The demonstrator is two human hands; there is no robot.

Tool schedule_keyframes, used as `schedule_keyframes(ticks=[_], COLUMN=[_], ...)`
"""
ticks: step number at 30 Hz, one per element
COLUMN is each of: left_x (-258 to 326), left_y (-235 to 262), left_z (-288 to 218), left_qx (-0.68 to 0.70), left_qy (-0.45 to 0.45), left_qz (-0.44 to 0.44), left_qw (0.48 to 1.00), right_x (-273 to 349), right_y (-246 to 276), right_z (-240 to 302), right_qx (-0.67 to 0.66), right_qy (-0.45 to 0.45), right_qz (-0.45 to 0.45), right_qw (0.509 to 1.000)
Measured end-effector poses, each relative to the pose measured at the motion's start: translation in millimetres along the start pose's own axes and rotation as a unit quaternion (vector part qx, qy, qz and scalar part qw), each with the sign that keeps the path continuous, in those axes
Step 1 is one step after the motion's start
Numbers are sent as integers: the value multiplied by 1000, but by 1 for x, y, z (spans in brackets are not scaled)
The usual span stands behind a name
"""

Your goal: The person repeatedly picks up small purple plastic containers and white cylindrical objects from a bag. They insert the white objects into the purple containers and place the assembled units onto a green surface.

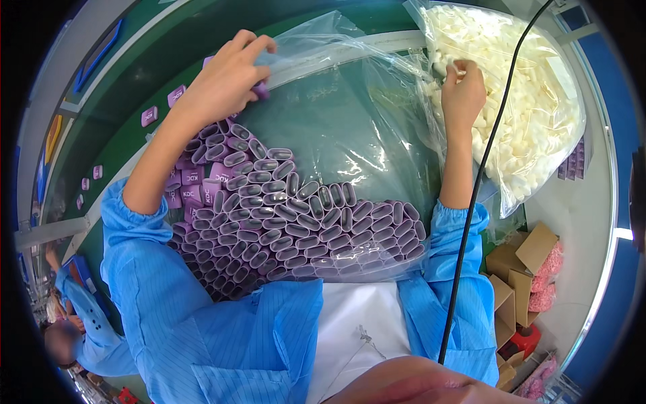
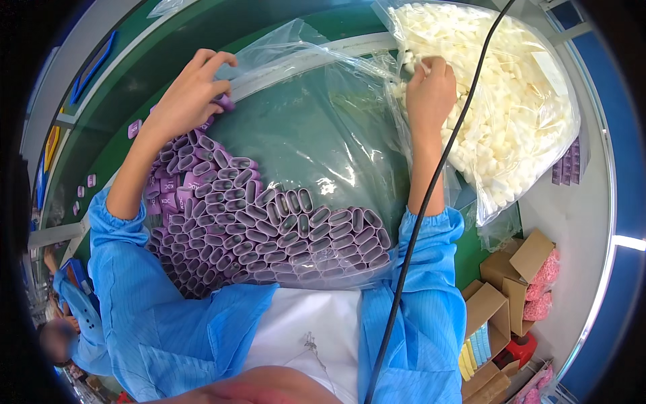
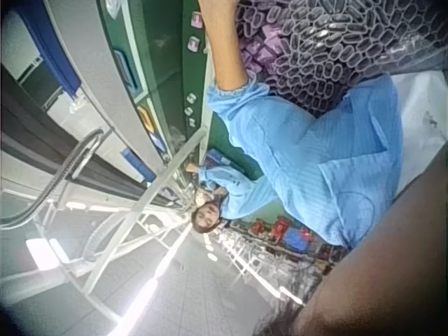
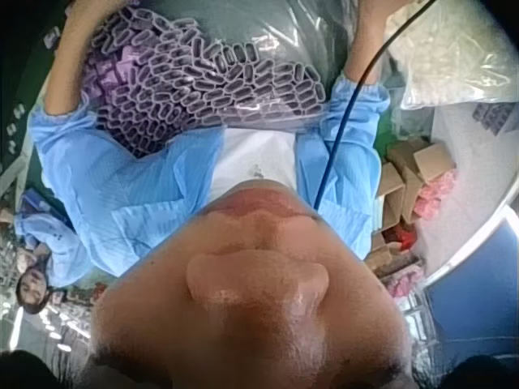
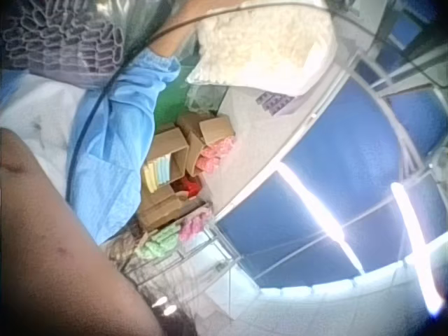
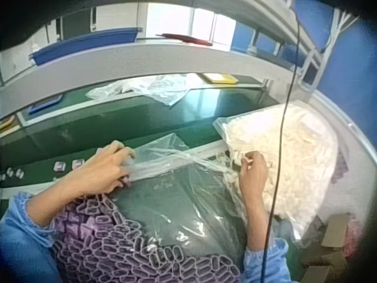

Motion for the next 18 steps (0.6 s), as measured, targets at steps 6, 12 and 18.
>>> schedule_keyframes(ticks=[6,12,18], left_x=[-34,-46,-46], left_y=[-15,-48,-61], left_z=[-30,-55,-64], left_qx=[571,710,691], left_qy=[127,140,164], left_qz=[-84,-147,-149], left_qw=[807,674,688], right_x=[32,47,53], right_y=[13,11,4], right_z=[92,101,102], right_qx=[-526,-548,-539], right_qy=[-48,-20,-41], right_qz=[174,157,134], right_qw=[831,821,830])
Point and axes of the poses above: each hand's wrist, its own x-axis away from the middle knuckle, its own y-axis out of the back of the hand, z = x × y, the point moved 1 cm from there along -x, towards the middle knuckle, and after that the axes turned 1 degree about -y, right-handed, at the moved point
